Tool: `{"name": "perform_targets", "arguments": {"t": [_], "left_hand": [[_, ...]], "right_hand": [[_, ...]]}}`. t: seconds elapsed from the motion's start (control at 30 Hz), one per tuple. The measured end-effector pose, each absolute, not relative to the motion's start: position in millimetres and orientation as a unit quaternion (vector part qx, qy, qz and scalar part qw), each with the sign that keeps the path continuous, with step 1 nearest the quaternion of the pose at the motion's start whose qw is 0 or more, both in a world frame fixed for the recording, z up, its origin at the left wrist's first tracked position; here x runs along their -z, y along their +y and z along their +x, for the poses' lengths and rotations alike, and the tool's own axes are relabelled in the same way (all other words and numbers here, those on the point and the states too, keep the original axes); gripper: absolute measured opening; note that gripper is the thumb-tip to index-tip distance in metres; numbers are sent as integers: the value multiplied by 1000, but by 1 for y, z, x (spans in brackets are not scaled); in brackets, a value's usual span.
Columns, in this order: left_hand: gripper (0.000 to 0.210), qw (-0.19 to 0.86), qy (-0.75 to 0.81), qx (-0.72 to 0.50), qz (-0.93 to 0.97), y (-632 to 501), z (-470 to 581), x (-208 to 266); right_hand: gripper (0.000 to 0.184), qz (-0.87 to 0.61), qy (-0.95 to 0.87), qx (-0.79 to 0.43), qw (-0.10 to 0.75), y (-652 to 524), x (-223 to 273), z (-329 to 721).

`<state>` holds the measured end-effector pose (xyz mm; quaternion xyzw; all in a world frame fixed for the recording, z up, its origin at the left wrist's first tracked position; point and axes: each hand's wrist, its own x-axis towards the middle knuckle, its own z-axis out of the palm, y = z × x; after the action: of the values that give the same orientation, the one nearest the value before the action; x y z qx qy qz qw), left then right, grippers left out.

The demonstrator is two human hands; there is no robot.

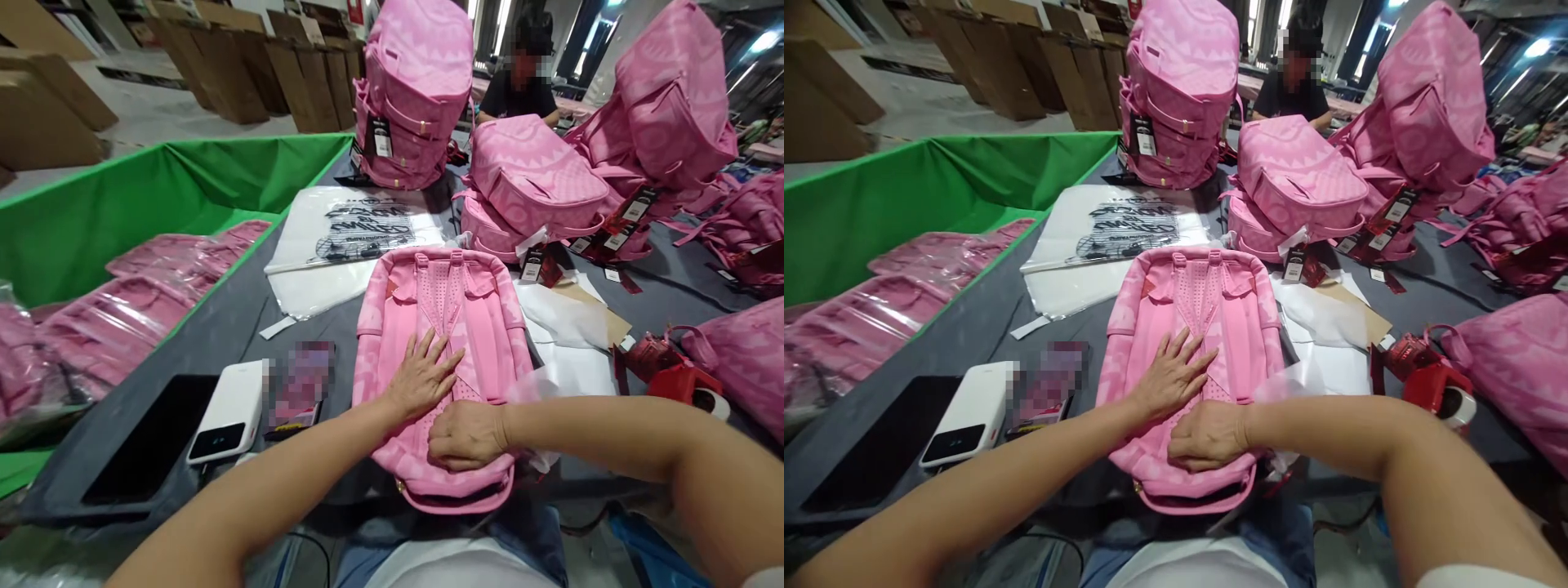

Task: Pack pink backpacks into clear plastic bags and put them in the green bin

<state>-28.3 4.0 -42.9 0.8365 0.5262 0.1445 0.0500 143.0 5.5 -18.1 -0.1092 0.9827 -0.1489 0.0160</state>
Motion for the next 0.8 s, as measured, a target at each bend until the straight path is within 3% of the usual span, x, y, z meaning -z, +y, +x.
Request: {"name": "perform_targets", "arguments": {"t": [0.23, 0.4, 0.5, 0.57, 0.67, 0.8], "left_hand": [[56, 75, 575, -167, 797, -10, -24, 33], [81, 110, 541, -125, 825, -54, -32, 36], [91, 116, 513, -82, 847, -57, -31, 18], [90, 123, 517, -54, 845, -41, -26, -3], [79, 110, 573, -70, 809, -2, -22, -25], [85, 100, 635, -172, 746, 35, -29, -7]], "right_hand": [[10, -63, 994, 87, 23, -15, 38, 141], [18, -90, 993, 68, -24, -20, 21, 141], [14, 195, 981, 19, -12, 37, -13, 133], [28, 396, 918, -20, -19, 81, -34, 127], [45, 472, 881, -44, -11, 122, -50, 123], [40, 465, 884, -36, 28, 144, -62, 116]]}}
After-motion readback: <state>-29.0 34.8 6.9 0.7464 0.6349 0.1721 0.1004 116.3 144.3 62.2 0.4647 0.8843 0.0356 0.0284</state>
